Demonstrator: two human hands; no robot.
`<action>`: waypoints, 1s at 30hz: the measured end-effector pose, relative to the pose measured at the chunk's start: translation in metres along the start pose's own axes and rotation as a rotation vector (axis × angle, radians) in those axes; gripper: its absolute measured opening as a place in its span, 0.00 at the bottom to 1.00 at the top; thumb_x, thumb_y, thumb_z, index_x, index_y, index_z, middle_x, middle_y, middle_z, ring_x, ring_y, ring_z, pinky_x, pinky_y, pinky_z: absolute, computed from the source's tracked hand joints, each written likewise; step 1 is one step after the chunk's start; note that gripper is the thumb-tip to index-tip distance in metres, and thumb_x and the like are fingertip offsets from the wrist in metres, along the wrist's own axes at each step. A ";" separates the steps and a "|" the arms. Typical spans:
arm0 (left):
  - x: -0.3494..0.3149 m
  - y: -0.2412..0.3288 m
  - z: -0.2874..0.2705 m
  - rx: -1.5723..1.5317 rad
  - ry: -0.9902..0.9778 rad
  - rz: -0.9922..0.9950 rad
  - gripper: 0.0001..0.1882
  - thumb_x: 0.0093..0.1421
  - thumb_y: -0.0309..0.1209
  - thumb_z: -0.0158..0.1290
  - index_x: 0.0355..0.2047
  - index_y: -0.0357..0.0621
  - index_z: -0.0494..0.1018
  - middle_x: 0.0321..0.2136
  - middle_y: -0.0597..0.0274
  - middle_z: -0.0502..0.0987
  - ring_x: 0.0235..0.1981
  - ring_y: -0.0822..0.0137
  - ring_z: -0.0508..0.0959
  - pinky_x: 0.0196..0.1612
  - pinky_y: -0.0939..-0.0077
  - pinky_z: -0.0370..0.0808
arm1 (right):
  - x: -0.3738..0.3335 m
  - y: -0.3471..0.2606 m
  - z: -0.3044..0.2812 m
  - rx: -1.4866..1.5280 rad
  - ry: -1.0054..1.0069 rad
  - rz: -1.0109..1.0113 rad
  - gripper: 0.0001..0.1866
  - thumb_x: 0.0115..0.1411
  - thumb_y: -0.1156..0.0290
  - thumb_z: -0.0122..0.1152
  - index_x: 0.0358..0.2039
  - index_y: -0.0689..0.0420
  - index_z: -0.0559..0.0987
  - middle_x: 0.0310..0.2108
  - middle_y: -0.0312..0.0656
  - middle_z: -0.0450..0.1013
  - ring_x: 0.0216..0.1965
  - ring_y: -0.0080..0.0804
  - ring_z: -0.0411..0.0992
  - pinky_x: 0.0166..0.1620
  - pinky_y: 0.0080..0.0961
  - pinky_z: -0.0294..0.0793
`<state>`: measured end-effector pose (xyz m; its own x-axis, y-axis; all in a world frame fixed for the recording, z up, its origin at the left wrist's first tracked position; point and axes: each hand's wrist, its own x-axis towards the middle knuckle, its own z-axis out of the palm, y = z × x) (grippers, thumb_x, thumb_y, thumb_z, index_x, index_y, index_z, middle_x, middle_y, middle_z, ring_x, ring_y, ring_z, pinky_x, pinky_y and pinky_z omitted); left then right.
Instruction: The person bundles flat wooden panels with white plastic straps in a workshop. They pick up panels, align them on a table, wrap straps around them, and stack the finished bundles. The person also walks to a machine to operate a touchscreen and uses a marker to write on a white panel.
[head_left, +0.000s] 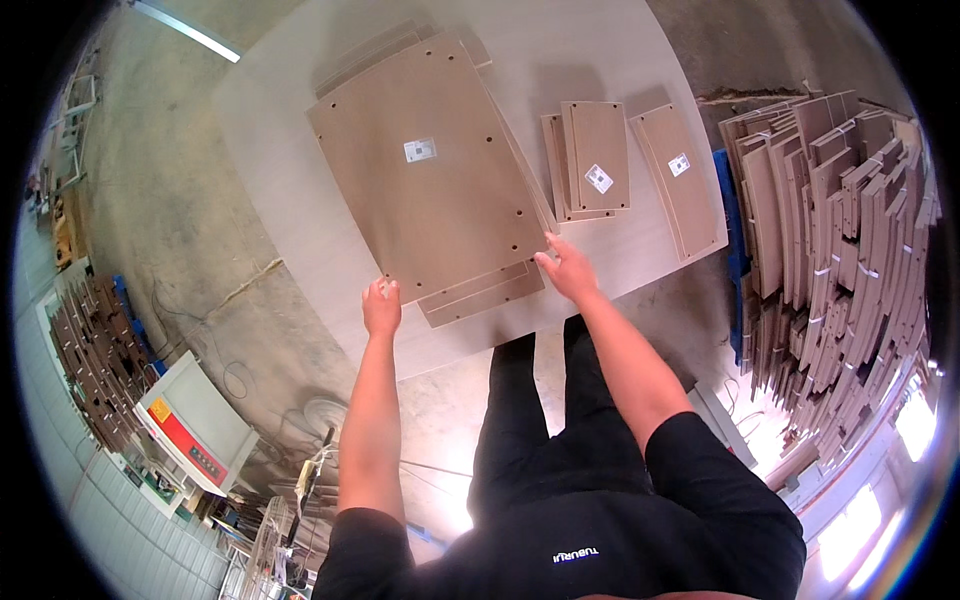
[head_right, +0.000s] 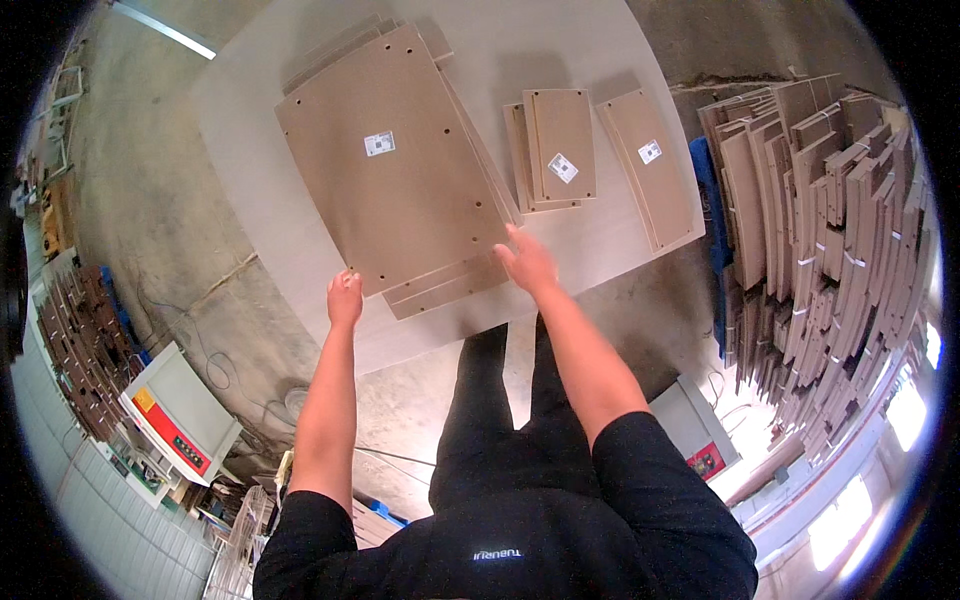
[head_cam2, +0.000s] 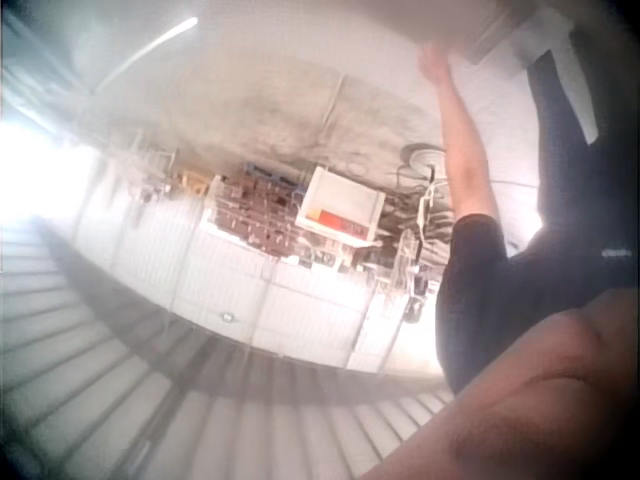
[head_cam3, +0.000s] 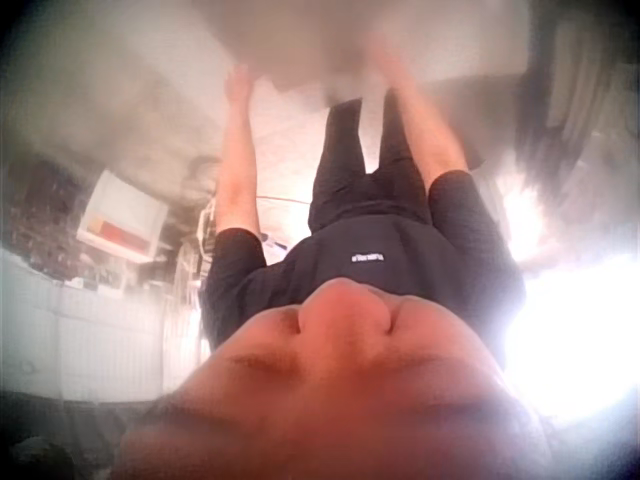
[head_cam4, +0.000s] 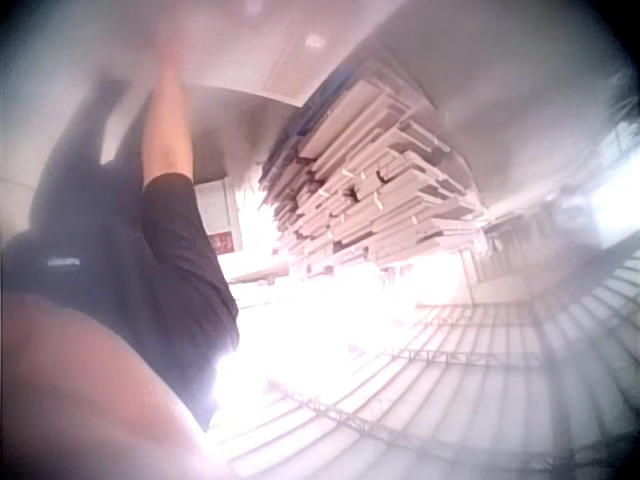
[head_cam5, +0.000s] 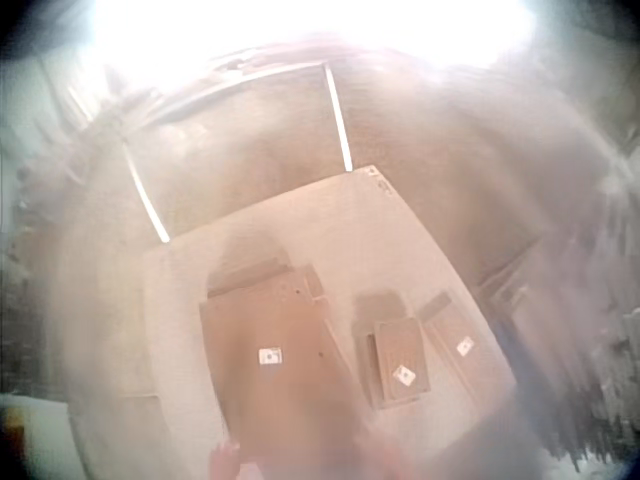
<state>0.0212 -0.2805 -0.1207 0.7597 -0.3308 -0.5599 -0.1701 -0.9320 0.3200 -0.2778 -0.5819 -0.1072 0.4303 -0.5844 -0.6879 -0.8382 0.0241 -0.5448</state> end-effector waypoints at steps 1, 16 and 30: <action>0.004 -0.010 0.007 0.002 -0.003 -0.023 0.35 0.68 0.57 0.52 0.57 0.35 0.72 0.58 0.44 0.73 0.57 0.47 0.75 0.60 0.56 0.71 | 0.007 0.014 0.003 -0.032 0.025 -0.097 0.35 0.63 0.48 0.65 0.64 0.55 0.72 0.55 0.49 0.76 0.58 0.45 0.74 0.60 0.39 0.72; 0.049 0.012 0.007 -1.307 -0.537 -0.668 0.58 0.62 0.76 0.41 0.71 0.32 0.58 0.70 0.52 0.63 0.72 0.59 0.59 0.72 0.64 0.53 | 0.074 0.012 0.021 0.017 0.087 -0.043 0.50 0.57 0.33 0.65 0.62 0.67 0.72 0.55 0.60 0.71 0.59 0.52 0.71 0.62 0.41 0.71; -0.099 -0.099 0.117 -1.264 -0.326 -0.406 0.48 0.67 0.65 0.48 0.73 0.40 0.54 0.72 0.59 0.60 0.72 0.59 0.60 0.72 0.62 0.56 | 0.025 0.075 0.021 0.162 -0.412 0.215 0.52 0.54 0.31 0.67 0.57 0.71 0.73 0.58 0.60 0.73 0.60 0.45 0.72 0.61 0.39 0.71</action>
<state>-0.1105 -0.1730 -0.1866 0.4075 -0.2522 -0.8777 0.8453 -0.2594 0.4670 -0.3233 -0.5778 -0.1752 0.3772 -0.1836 -0.9078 -0.8738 0.2543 -0.4145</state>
